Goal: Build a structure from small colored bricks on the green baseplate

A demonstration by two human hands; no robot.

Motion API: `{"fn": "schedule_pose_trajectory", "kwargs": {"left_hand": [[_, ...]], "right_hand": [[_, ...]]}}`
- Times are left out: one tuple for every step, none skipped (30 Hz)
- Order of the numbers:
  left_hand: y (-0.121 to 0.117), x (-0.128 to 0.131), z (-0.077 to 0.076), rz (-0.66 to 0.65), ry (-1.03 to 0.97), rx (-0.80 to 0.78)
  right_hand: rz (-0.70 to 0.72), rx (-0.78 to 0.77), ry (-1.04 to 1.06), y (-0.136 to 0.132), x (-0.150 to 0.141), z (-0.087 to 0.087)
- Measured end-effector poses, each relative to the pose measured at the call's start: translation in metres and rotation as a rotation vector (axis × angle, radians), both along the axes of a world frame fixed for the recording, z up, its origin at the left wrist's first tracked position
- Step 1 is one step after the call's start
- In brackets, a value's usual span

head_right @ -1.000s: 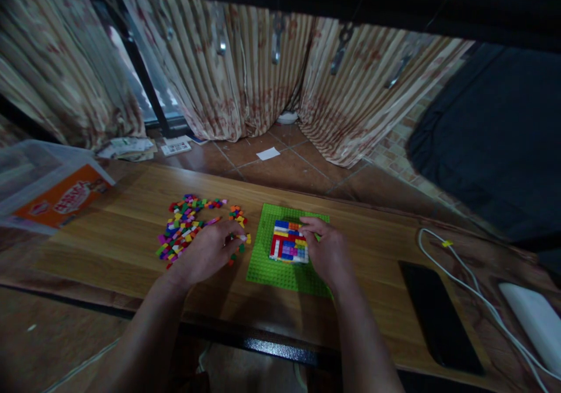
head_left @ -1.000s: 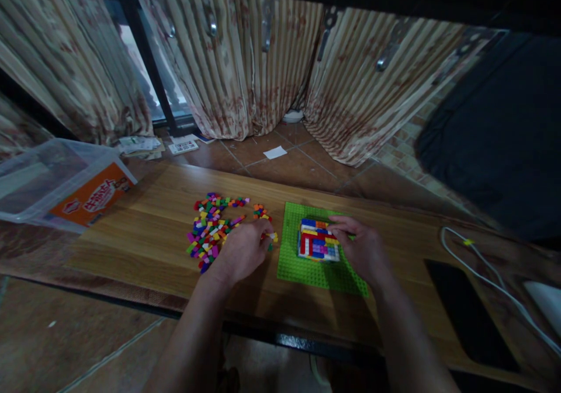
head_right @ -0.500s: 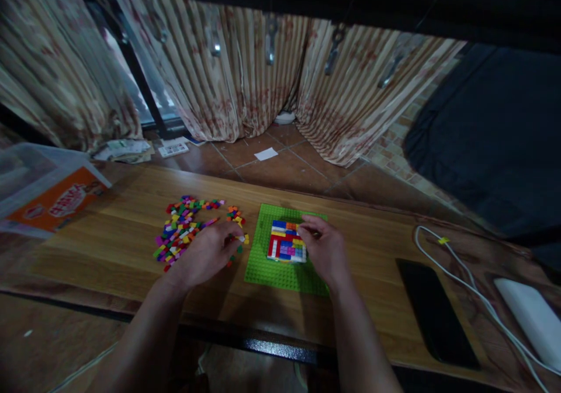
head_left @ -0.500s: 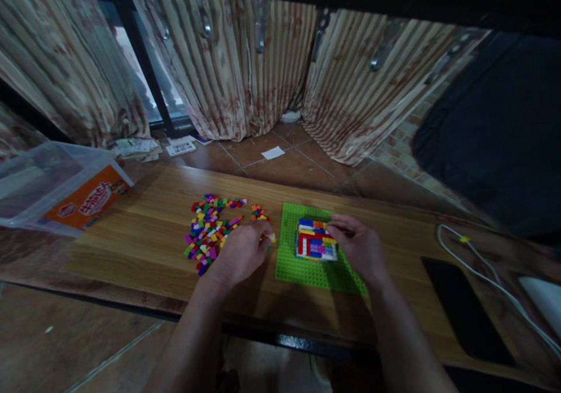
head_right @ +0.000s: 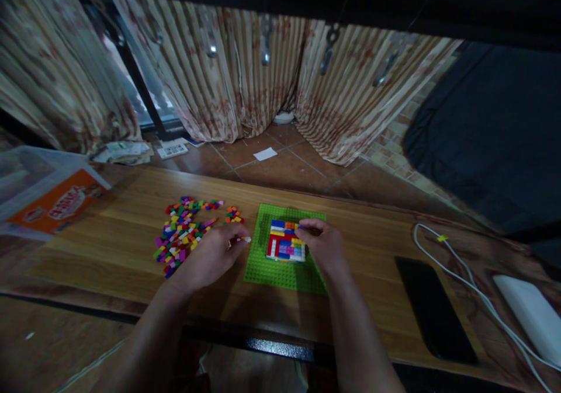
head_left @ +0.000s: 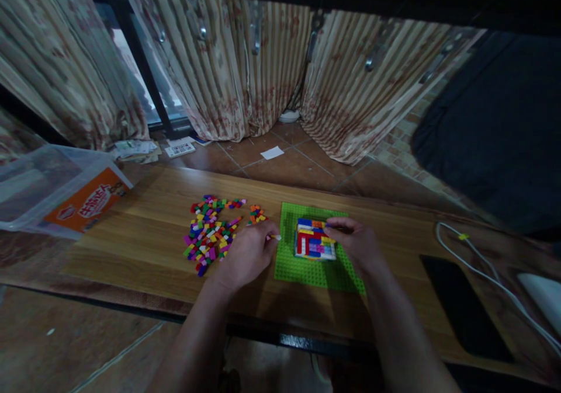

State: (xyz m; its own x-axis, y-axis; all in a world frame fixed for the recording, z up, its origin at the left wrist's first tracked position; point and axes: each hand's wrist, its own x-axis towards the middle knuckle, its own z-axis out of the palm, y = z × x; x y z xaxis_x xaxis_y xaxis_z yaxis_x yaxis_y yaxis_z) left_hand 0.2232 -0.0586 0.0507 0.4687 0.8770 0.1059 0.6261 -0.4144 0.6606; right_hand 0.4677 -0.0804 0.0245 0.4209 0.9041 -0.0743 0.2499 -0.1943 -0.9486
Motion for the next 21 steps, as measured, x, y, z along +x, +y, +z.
{"fn": "schedule_pose_trajectory", "kwargs": {"left_hand": [[-0.001,0.002,0.001,0.000,-0.031,-0.015],[-0.002,0.004,0.003,-0.001,-0.066,-0.033],[-0.002,0.006,0.004,-0.001,-0.102,-0.051],[-0.003,0.008,0.004,-0.003,-0.137,-0.068],[-0.004,0.010,0.005,-0.005,-0.174,-0.082],[-0.004,0.012,0.005,-0.008,-0.210,-0.093],[-0.005,0.014,0.005,-0.012,-0.244,-0.105],[-0.006,0.016,0.004,-0.015,-0.275,-0.120],[-0.007,0.018,0.004,-0.018,-0.302,-0.137],[-0.007,0.020,0.003,-0.019,-0.329,-0.155],[-0.008,0.022,0.003,-0.022,-0.353,-0.173],[-0.009,0.024,0.002,-0.024,-0.377,-0.190],[-0.009,0.025,0.002,-0.025,-0.405,-0.206],[-0.010,0.027,0.002,-0.026,-0.436,-0.220],[-0.010,0.028,0.002,-0.028,-0.469,-0.233],[-0.010,0.029,0.003,-0.030,-0.500,-0.246],[-0.010,0.030,0.003,-0.030,-0.531,-0.258],[-0.010,0.030,0.004,-0.030,-0.558,-0.267],[-0.010,0.031,0.004,-0.028,-0.579,-0.275],[-0.010,0.031,0.005,-0.025,-0.593,-0.279],[-0.010,0.031,0.005,-0.023,-0.603,-0.282]], "right_hand": [[-0.019,0.005,0.021,-0.001,0.000,0.000],[-0.057,0.026,0.038,-0.002,0.000,0.001],[-0.111,0.064,0.050,-0.003,0.000,0.003],[-0.170,0.112,0.054,-0.005,-0.002,0.007],[-0.220,0.162,0.051,-0.007,-0.004,0.011],[-0.251,0.203,0.042,-0.009,-0.007,0.015],[-0.252,0.227,0.033,-0.011,-0.011,0.020],[-0.223,0.239,0.026,-0.013,-0.016,0.025],[-0.163,0.239,0.028,-0.015,-0.022,0.029],[-0.082,0.234,0.039,-0.017,-0.029,0.032],[0.009,0.229,0.055,-0.019,-0.035,0.034],[0.097,0.220,0.072,-0.021,-0.041,0.036],[0.173,0.213,0.083,-0.022,-0.047,0.036],[0.227,0.207,0.088,-0.024,-0.051,0.036],[0.260,0.204,0.087,-0.024,-0.055,0.035],[0.276,0.203,0.081,-0.025,-0.057,0.034],[0.287,0.203,0.073,-0.025,-0.059,0.033],[0.293,0.203,0.068,-0.025,-0.059,0.033],[0.296,0.202,0.063,-0.024,-0.059,0.032],[0.299,0.197,0.058,-0.024,-0.059,0.032],[0.303,0.191,0.054,-0.025,-0.058,0.032]]}}
